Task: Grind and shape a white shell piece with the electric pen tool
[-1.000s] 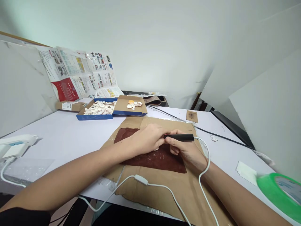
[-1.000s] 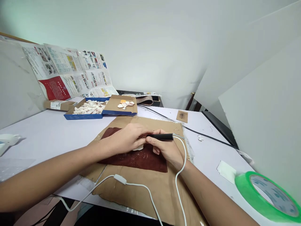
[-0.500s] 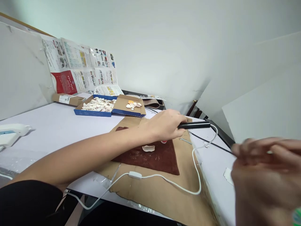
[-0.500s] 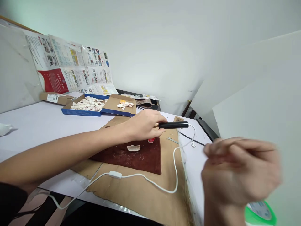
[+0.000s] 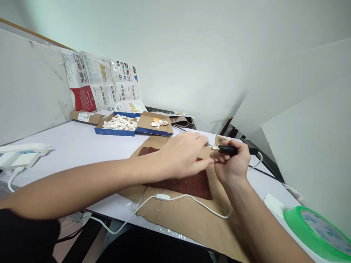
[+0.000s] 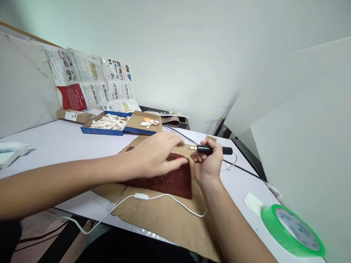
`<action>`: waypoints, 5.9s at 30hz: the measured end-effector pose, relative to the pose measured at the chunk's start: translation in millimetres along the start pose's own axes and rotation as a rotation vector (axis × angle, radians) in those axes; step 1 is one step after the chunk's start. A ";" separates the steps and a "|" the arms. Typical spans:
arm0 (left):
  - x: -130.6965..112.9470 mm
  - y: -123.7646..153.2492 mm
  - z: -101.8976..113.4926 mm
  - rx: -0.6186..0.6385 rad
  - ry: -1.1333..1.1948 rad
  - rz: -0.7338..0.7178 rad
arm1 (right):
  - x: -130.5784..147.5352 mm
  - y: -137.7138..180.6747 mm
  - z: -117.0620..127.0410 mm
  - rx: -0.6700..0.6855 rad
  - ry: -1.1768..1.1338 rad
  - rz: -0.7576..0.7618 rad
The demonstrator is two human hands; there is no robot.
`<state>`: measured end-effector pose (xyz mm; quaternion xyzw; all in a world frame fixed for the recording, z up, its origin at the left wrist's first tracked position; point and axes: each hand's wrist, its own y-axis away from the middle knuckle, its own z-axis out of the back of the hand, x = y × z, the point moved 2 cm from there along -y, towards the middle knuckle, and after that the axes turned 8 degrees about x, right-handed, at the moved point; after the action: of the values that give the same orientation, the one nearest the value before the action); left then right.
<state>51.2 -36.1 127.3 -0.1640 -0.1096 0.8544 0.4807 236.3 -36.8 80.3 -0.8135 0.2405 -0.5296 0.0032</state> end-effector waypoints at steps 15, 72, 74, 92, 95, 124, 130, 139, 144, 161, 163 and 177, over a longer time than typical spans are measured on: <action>1.2 95.4 -85.4 0.122 -0.176 -0.209 | 12.5 -6.8 -2.3 -0.181 0.177 0.374; 74.1 38.8 -90.5 0.450 0.347 0.194 | -64.3 40.6 6.7 0.524 0.795 -0.118; 74.3 39.6 -92.0 0.444 0.355 0.187 | -63.9 41.0 6.3 0.527 0.820 -0.120; 72.7 39.9 -90.3 0.455 0.380 0.218 | -61.6 40.9 4.6 0.549 0.920 -0.089; 71.9 38.7 -90.1 0.474 0.370 0.211 | -61.9 40.6 3.7 0.560 0.942 -0.088; 73.6 38.4 -91.9 0.448 0.436 0.190 | -64.1 42.2 3.5 0.664 1.018 0.126; 73.8 38.6 -95.3 0.421 0.461 0.175 | -65.9 49.2 4.0 0.771 1.070 0.344; 75.5 38.8 -96.7 0.421 0.445 0.176 | -64.7 54.3 4.1 0.880 1.176 0.431; 76.5 39.1 -97.9 0.414 0.436 0.169 | -65.1 53.8 2.7 0.879 1.207 0.367; 75.5 38.3 -96.4 0.440 0.427 0.175 | -68.1 58.5 0.1 0.932 1.184 0.494; 75.2 38.6 -96.3 0.441 0.425 0.168 | -67.5 58.5 0.0 0.932 1.188 0.502; 75.9 38.4 -97.8 0.437 0.446 0.144 | -64.4 48.0 3.6 0.801 1.104 0.299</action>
<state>22.0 12.1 10.6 -0.2472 0.1966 0.8326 0.4550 200.0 -54.7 10.9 -0.3197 0.1024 -0.9073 0.2531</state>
